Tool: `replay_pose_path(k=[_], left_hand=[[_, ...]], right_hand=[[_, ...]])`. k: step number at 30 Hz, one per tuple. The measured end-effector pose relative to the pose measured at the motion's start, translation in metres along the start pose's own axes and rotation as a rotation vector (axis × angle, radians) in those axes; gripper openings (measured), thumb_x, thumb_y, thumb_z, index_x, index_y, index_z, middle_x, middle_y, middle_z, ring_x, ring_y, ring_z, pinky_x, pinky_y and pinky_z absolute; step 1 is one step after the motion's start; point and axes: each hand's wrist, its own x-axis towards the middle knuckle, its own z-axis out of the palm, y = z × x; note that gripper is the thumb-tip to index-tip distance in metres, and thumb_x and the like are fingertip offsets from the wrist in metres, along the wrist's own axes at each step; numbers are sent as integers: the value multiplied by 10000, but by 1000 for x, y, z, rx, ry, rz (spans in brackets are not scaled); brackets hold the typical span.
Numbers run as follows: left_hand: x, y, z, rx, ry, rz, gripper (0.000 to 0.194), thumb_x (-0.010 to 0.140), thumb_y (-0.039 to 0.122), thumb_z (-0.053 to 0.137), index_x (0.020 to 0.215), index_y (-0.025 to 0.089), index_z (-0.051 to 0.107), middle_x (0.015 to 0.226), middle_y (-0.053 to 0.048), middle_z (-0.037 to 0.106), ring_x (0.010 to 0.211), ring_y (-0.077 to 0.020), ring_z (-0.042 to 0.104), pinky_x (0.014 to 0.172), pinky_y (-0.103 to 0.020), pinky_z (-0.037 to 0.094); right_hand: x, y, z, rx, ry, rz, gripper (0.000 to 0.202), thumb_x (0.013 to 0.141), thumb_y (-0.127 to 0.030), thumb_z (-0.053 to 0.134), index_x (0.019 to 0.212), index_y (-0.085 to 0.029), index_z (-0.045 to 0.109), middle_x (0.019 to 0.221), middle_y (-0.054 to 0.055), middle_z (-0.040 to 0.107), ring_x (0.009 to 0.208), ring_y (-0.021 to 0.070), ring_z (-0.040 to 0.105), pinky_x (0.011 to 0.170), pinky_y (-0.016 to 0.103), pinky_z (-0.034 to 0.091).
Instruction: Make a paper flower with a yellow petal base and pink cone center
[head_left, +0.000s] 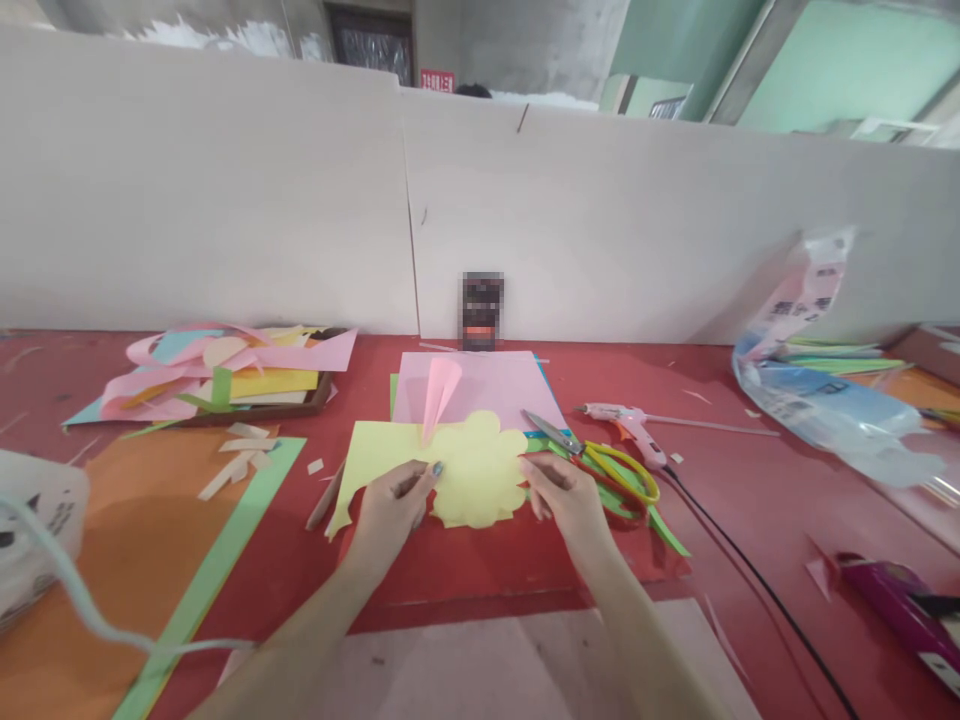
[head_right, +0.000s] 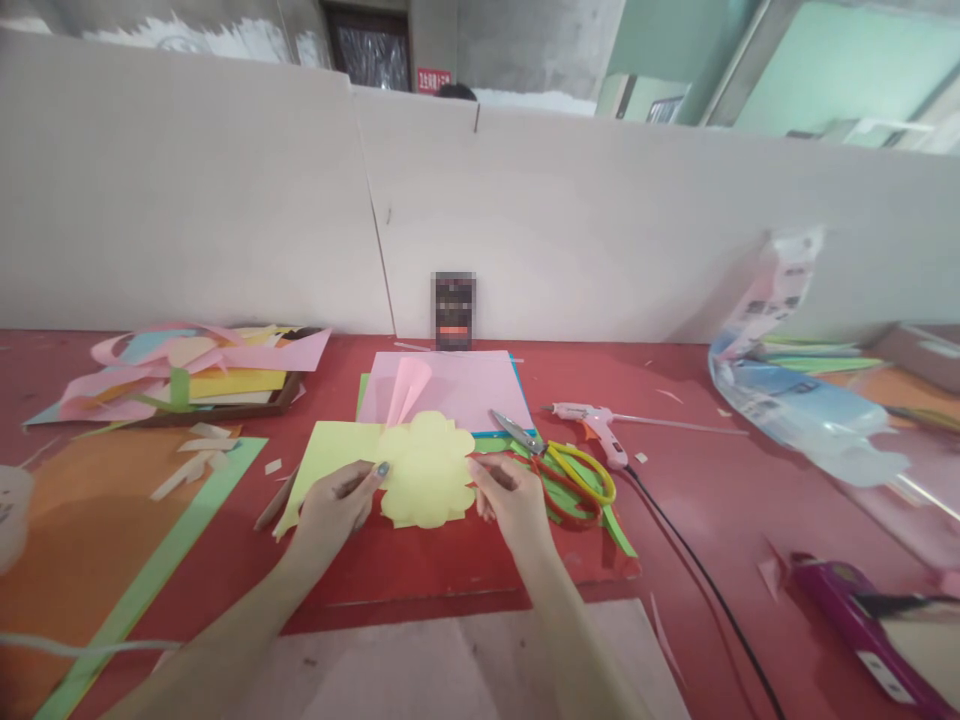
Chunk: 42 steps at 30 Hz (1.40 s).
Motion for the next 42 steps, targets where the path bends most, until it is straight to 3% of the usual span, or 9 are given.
replay_pose_path(k=[3, 7, 15, 17, 20, 23, 28, 31, 42], left_hand=[[-2, -1, 2, -74, -21, 10, 289, 763, 442, 510, 742, 158, 561, 316, 78, 433, 259, -65, 338, 322, -183, 278], [-4, 2, 3, -184, -49, 25, 262, 762, 411, 529, 781, 152, 562, 612, -24, 657, 456, -131, 589, 430, -221, 459], [-5, 6, 3, -132, 18, 56, 214, 718, 371, 585, 723, 164, 531, 669, -19, 660, 639, -162, 645, 568, -251, 526], [-5, 6, 3, -151, 15, 52, 243, 711, 355, 597, 848, 168, 524, 705, -20, 673, 662, -169, 652, 588, -264, 529], [-3, 7, 3, -197, -13, 39, 468, 708, 337, 604, 1116, 171, 444, 741, -26, 684, 704, -183, 661, 624, -292, 537], [2, 5, 2, -242, -65, -3, 605, 689, 350, 624, 1212, 156, 390, 723, -29, 682, 760, -209, 665, 666, -315, 541], [8, -7, 5, -269, -128, -61, 495, 625, 394, 669, 1007, 117, 522, 891, -85, 669, 758, -236, 667, 665, -331, 548], [8, -10, 7, -264, -137, -83, 395, 620, 392, 674, 874, 125, 534, 824, -70, 674, 724, -229, 671, 644, -322, 549], [7, -9, 8, -249, -158, -78, 338, 630, 397, 660, 804, 147, 514, 699, -37, 668, 673, -211, 670, 592, -297, 535]], right_hand=[[-2, -6, 2, 101, -13, 4, 253, 692, -400, 635, 761, -157, 613, 518, -8, 593, 419, 97, 492, 399, 218, 394], [-3, -8, 3, 139, -2, 7, 267, 649, -410, 665, 738, -166, 600, 605, 19, 627, 521, 136, 570, 395, 219, 439], [-2, 2, 3, 104, -47, -53, 220, 664, -340, 678, 710, -180, 535, 631, -5, 609, 567, 127, 566, 417, 208, 455], [-2, 3, 4, 99, -27, -67, 225, 671, -331, 675, 733, -191, 510, 629, -9, 613, 569, 134, 576, 417, 208, 450], [-1, 3, 5, 103, -6, -64, 279, 682, -327, 664, 868, -204, 498, 627, -7, 628, 546, 142, 580, 409, 214, 446], [-2, 2, 6, 82, -4, -55, 362, 695, -331, 648, 997, -201, 496, 652, -2, 637, 562, 147, 590, 421, 220, 457], [-3, 5, 13, 70, -98, -32, 331, 659, -339, 666, 923, -168, 566, 679, 15, 640, 595, 159, 598, 433, 230, 477], [-5, 7, 16, 60, -146, -5, 272, 665, -347, 654, 846, -152, 601, 671, 22, 642, 590, 155, 594, 442, 231, 489], [-5, 6, 15, -29, -132, -6, 230, 709, -349, 622, 815, -146, 606, 575, 2, 603, 511, 128, 554, 460, 222, 453]])
